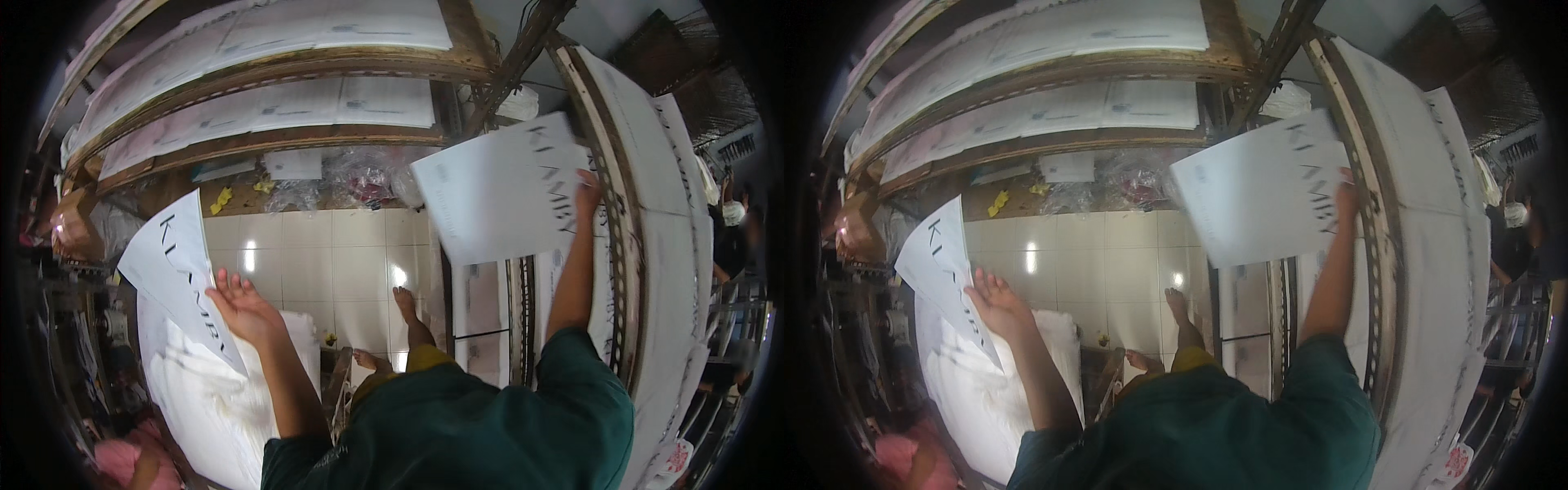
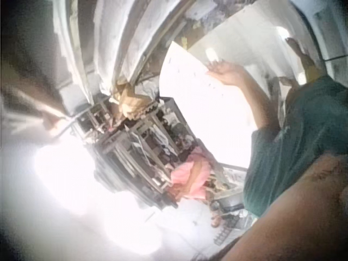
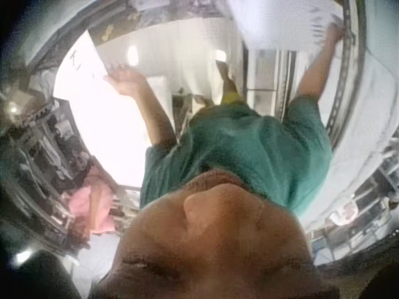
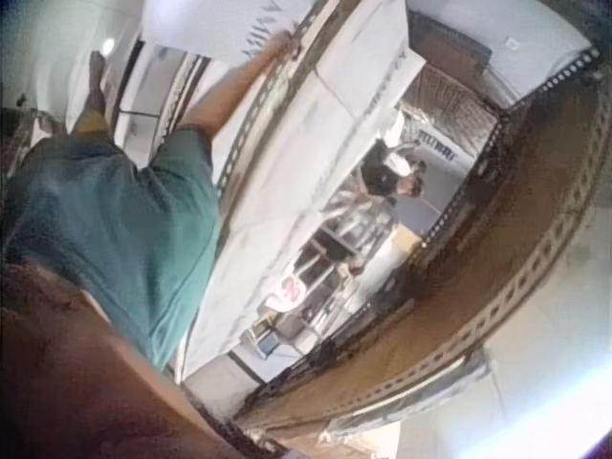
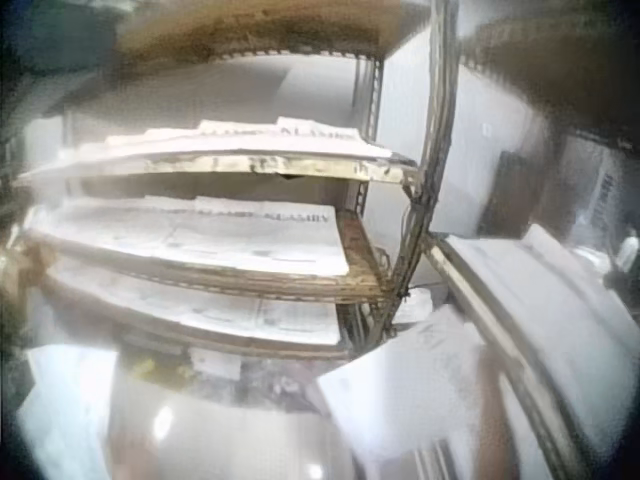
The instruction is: The person repeatedly picks up printed white sheets from a nearby rack and places them onto a growing stack on the work table. The person handles the sheets one at a time, aligning them before stacking. Another person is visible in the background working at a screen printing station.
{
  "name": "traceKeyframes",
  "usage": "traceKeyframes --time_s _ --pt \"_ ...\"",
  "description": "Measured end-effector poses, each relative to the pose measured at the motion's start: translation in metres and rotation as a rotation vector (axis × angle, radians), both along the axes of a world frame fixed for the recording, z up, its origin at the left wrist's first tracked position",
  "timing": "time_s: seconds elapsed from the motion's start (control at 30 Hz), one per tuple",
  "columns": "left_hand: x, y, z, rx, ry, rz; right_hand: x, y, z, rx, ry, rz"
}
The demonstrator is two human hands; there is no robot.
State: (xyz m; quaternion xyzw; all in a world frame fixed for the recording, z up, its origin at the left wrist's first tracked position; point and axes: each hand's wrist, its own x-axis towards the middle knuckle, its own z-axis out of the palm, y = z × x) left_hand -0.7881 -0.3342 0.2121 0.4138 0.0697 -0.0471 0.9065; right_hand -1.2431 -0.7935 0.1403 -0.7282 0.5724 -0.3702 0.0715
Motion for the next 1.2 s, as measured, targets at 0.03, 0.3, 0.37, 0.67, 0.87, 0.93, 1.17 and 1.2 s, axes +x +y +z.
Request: traceKeyframes --time_s 0.03,0.3,0.37,0.67,0.87,0.93,1.17,1.2 --pt "-0.005 -0.008 -0.007 0.001 -0.005 -0.059 -0.035 -0.018 -0.003 -0.055 0.094 -0.078" --pt "-0.034 -0.079 -0.062 -0.015 0.126 -0.284 -0.198 -0.126 -0.047 -0.024 0.414 -0.499" --pt "-0.039 -0.094 -0.078 -0.017 0.218 -0.332 -0.214 -0.139 -0.057 -0.013 0.365 -0.463" --pt "-0.046 -0.123 -0.119 -0.061 0.466 -0.539 -0.241 -0.157 -0.064 0.003 0.343 -0.353" --pt "-0.050 -0.123 -0.118 -0.113 0.486 -0.631 -0.238 -0.157 -0.066 0.011 0.326 -0.329" --pt "-0.053 -0.122 -0.116 -0.121 0.490 -0.643 -0.232 -0.157 -0.064 -0.005 0.422 -0.413" --pt "-0.063 -0.114 -0.100 -0.088 0.615 -0.601 -0.124 -0.122 -0.047 -0.158 0.403 -0.388" --pt "-0.065 -0.111 -0.096 -0.073 0.605 -0.620 -0.096 -0.107 -0.047 -0.174 0.336 -0.351"
